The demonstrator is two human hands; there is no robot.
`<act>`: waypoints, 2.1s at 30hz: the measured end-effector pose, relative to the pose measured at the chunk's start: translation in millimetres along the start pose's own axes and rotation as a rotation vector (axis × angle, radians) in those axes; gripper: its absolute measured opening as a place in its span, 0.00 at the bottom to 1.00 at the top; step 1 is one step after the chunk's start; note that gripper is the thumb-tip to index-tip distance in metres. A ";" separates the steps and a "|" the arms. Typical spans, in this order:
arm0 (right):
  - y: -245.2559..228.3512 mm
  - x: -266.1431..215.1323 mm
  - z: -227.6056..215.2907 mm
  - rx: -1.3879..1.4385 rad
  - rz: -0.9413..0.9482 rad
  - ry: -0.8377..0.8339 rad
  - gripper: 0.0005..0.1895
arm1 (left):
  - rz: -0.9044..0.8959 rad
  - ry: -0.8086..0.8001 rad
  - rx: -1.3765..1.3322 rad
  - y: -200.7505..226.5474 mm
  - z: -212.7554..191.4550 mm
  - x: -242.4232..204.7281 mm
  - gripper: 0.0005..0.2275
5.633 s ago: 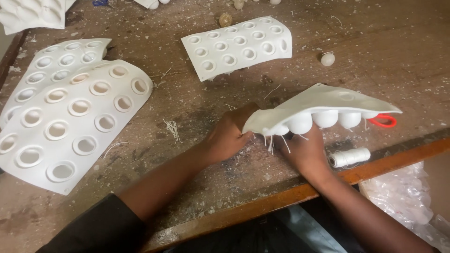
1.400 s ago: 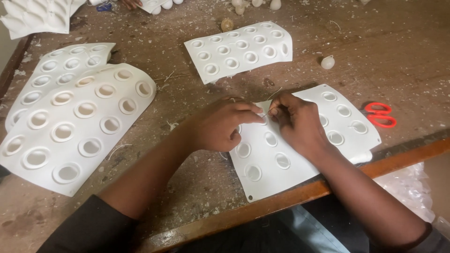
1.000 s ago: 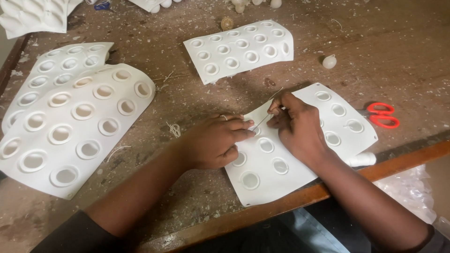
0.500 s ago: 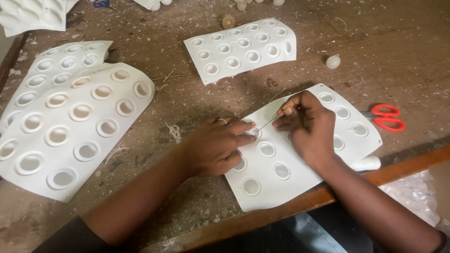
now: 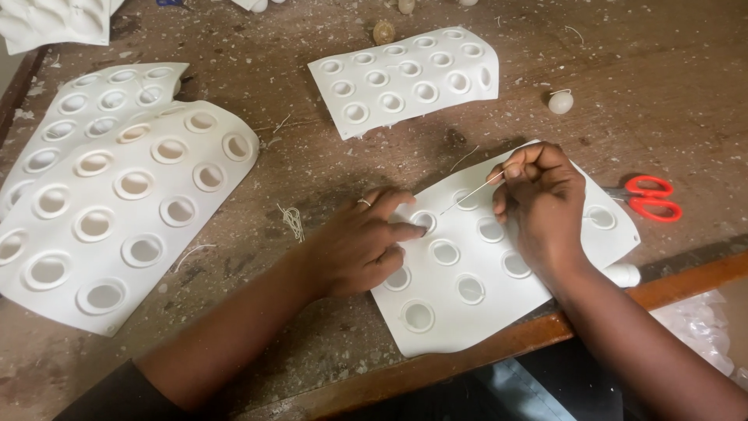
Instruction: Threading wicks through silicone candle molds at a workbench.
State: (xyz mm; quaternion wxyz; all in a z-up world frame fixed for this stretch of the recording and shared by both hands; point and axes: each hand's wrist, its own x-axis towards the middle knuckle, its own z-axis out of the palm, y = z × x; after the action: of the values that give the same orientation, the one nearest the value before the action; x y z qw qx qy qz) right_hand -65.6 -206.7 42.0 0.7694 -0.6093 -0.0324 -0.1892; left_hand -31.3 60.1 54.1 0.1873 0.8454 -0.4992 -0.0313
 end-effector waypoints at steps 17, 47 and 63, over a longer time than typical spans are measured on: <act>-20.3 0.8 66.7 0.082 0.648 -0.246 0.06 | 0.128 0.556 -0.515 -7.1 -23.0 -41.2 0.12; 33.3 14.9 171.9 -0.986 -0.466 -1.133 0.14 | -0.508 0.504 -0.207 -57.6 -21.4 -99.1 0.16; 34.1 43.0 138.7 0.256 0.214 -0.771 0.03 | -0.485 0.418 -0.183 -59.5 -5.1 -84.9 0.05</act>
State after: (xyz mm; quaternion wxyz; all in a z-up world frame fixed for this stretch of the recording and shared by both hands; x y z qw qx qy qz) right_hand 10.6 -79.4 57.9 0.7857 -0.5349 -0.2777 0.1392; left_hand -23.0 159.8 26.8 0.3479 0.9075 -0.2291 0.0544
